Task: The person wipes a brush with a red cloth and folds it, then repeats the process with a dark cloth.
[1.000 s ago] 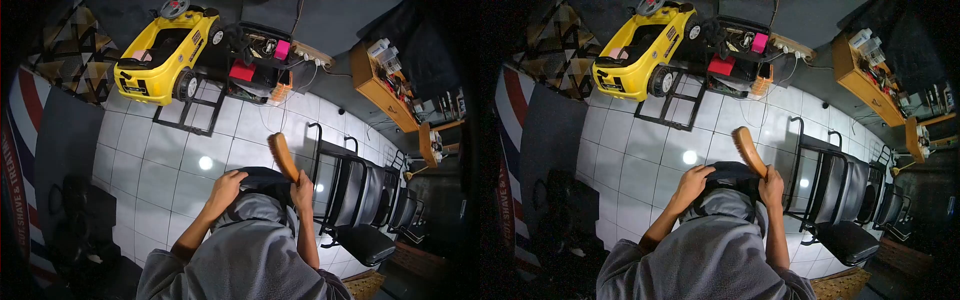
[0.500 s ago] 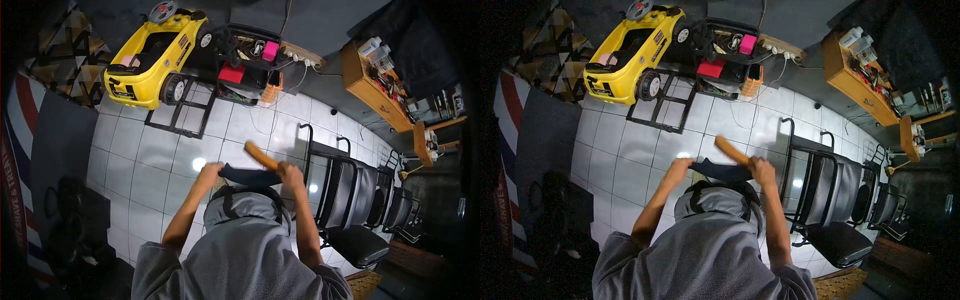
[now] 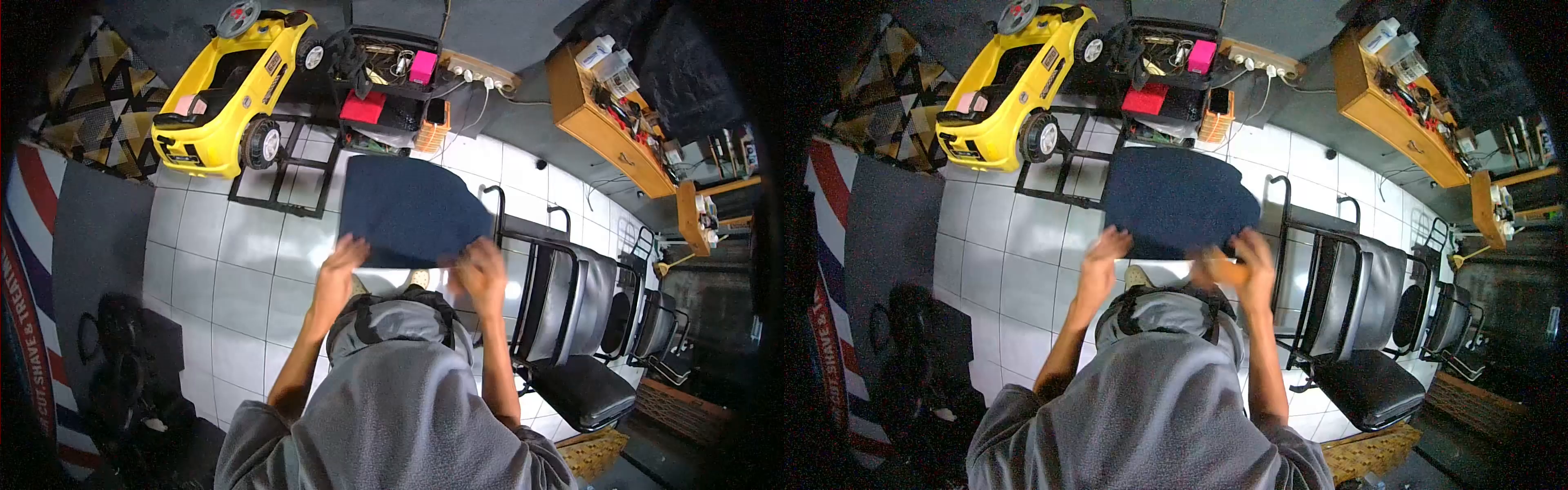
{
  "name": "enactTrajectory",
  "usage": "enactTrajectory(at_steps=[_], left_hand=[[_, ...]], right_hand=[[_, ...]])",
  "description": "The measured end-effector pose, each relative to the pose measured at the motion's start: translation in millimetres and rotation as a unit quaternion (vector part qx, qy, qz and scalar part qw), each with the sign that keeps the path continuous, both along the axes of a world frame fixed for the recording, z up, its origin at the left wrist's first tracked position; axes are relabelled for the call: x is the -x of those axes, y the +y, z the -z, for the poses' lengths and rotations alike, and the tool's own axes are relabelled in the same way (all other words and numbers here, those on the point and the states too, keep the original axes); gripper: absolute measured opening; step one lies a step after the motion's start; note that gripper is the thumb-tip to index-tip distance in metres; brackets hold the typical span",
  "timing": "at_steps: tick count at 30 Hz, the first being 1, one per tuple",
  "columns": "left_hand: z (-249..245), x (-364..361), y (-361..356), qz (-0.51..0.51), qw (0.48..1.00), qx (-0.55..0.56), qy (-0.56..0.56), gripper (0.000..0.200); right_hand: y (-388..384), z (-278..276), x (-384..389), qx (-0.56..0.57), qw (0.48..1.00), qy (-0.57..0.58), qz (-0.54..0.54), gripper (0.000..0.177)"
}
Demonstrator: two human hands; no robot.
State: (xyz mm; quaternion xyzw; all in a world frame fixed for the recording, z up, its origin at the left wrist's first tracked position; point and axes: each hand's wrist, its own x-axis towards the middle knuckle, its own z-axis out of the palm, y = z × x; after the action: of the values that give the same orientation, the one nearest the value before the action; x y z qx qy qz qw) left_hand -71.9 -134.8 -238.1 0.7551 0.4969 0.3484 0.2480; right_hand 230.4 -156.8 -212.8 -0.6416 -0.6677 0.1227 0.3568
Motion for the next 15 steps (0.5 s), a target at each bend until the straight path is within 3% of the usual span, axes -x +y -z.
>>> enactTrajectory(at_steps=[1, 2, 3, 4, 5, 7, 8, 9, 12, 14, 15], left_hand=[[53, 13, -24, 0.073, 0.991, 0.092, 0.065, 0.036], [77, 21, -39, 0.134, 0.933, 0.327, 0.072, 0.028], [109, 27, -57, 0.097, 0.880, 0.465, -0.010, 0.027], [105, 29, -63, 0.105, 0.917, 0.379, -0.071, 0.026], [84, 26, -52, 0.105, 0.913, 0.394, -0.022, 0.026], [51, 21, -37, 0.101, 0.895, 0.429, 0.071, 0.028], [66, 18, -30, 0.087, 0.940, 0.322, 0.070, 0.042], [80, 17, -23, 0.065, 0.958, 0.275, 0.042, 0.043], [70, -6, 25, 0.000, 0.991, 0.132, -0.009, 0.045], [34, -19, 60, -0.039, 0.997, 0.042, -0.053, 0.045], [7, -26, 73, -0.053, 0.993, 0.002, -0.102, 0.046]], right_hand=[[-19, 67, -21, 0.186, 0.982, -0.029, -0.001, 0.024], [-33, 96, -28, 0.290, 0.954, -0.063, -0.047, 0.022], [-45, 112, -32, 0.390, 0.911, -0.096, -0.093, 0.021], [-55, 124, -38, 0.399, 0.903, -0.087, -0.133, 0.020], [-60, 125, -41, 0.410, 0.892, -0.079, -0.172, 0.020], [-53, 129, -42, 0.420, 0.890, -0.125, -0.125, 0.019], [-39, 121, -35, 0.422, 0.889, -0.147, -0.101, 0.018], [-26, 110, -31, 0.403, 0.901, -0.156, -0.049, 0.019], [20, 93, -28, 0.247, 0.957, -0.144, 0.047, 0.017], [53, 65, -33, 0.152, 0.984, -0.046, 0.076, 0.017], [63, 35, -27, 0.027, 0.996, 0.035, 0.083, 0.026]])
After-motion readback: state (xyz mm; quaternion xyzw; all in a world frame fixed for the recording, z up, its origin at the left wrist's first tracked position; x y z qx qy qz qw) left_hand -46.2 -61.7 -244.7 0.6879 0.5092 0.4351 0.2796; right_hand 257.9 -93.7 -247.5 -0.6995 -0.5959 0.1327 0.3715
